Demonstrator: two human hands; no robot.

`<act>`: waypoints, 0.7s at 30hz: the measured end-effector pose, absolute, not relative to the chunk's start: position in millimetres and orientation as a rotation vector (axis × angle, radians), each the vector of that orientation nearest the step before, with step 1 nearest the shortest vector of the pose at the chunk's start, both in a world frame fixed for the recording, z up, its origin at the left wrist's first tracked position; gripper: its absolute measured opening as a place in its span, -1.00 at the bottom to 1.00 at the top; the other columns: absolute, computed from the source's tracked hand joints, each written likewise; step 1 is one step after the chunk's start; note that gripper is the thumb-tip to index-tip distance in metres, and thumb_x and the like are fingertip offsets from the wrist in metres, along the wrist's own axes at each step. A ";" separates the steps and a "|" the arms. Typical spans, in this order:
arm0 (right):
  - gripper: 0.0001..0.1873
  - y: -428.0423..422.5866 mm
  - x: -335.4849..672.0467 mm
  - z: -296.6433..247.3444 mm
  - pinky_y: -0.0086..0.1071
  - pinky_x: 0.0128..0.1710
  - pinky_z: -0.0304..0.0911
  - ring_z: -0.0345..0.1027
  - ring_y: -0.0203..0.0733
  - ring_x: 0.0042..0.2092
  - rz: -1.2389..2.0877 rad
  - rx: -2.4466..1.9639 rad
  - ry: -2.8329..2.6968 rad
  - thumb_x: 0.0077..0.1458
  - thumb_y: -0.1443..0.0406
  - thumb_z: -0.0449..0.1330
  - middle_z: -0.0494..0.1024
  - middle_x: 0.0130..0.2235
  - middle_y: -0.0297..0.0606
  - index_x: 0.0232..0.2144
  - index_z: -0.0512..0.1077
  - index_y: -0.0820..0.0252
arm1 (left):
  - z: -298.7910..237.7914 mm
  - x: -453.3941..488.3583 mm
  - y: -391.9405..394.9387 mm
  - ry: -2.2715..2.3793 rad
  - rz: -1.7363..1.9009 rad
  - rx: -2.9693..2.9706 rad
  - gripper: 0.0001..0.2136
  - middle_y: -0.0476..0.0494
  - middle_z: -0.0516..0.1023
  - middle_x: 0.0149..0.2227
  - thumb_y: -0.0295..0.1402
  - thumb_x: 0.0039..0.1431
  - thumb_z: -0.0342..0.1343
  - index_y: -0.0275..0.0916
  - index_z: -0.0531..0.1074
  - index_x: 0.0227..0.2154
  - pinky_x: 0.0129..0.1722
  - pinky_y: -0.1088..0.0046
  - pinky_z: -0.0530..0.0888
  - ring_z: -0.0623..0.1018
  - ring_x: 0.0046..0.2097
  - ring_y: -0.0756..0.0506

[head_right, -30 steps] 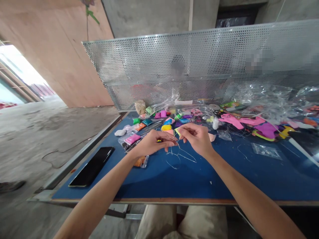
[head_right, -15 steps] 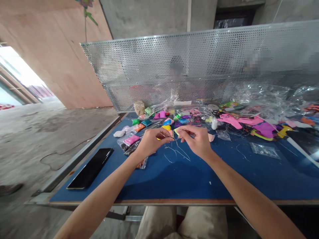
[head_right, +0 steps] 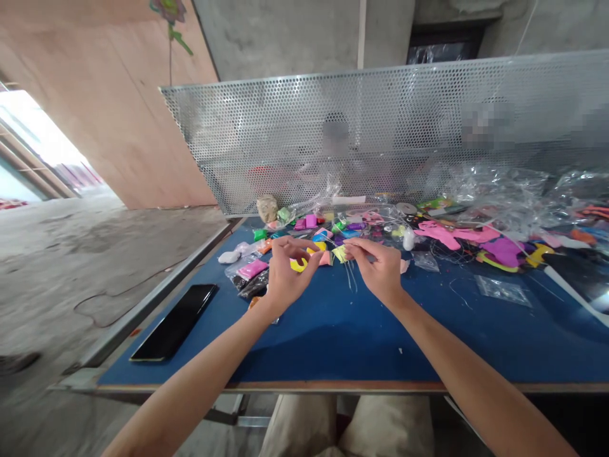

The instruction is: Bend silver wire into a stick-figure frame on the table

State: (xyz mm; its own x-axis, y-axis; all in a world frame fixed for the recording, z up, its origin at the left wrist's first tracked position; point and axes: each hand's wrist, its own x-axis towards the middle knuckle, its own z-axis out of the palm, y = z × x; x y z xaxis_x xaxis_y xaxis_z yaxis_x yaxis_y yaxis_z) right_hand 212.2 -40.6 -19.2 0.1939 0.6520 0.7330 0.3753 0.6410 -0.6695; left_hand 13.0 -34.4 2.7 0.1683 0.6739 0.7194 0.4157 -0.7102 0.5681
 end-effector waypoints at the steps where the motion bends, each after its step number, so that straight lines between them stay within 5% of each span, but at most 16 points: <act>1: -0.81 -40.2 212.3 -19.3 -0.17 -0.25 0.53 0.59 -0.05 -0.33 0.239 -0.927 -1.415 0.17 0.18 0.24 0.66 -0.33 -0.27 -0.22 0.60 0.07 | 1.0 14.6 -35.7 1.071 1.535 2.235 -0.77 -0.04 0.59 -0.29 -0.19 0.23 0.14 -0.19 0.32 -0.17 -0.40 0.52 0.38 0.50 -0.41 0.04; 4: -0.81 -40.0 212.4 -19.3 -0.19 -0.28 0.53 0.59 -0.06 -0.34 0.229 -0.920 -1.400 0.17 0.17 0.23 0.66 -0.35 -0.28 -0.23 0.60 0.07 | -3.3 18.8 -36.6 1.156 1.360 2.337 -0.79 -0.03 0.58 -0.42 -0.15 0.24 0.11 -0.18 0.48 -0.31 -0.37 0.50 0.37 0.52 -0.39 0.00; 7: -0.83 -42.6 210.4 -18.9 -0.19 -0.25 0.52 0.59 -0.05 -0.30 0.162 -0.920 -1.443 0.17 0.20 0.24 0.67 -0.31 -0.27 -0.23 0.61 0.03 | -8.7 23.2 -34.7 1.181 1.280 2.224 -0.74 -0.07 0.63 -0.35 -0.11 0.25 0.09 -0.14 0.58 -0.23 -0.40 0.50 0.39 0.54 -0.36 -0.03; 21: -0.77 -46.7 191.5 -28.2 -0.18 -0.02 0.45 0.54 -0.08 -0.09 0.046 -0.798 -1.681 0.20 0.30 0.21 0.65 -0.13 -0.29 -0.12 0.59 -0.06 | -24.2 27.8 -18.7 1.162 1.408 1.862 -0.66 -0.10 0.63 -0.28 -0.06 0.21 0.10 -0.21 0.54 -0.17 -0.49 0.53 0.38 0.49 -0.50 0.02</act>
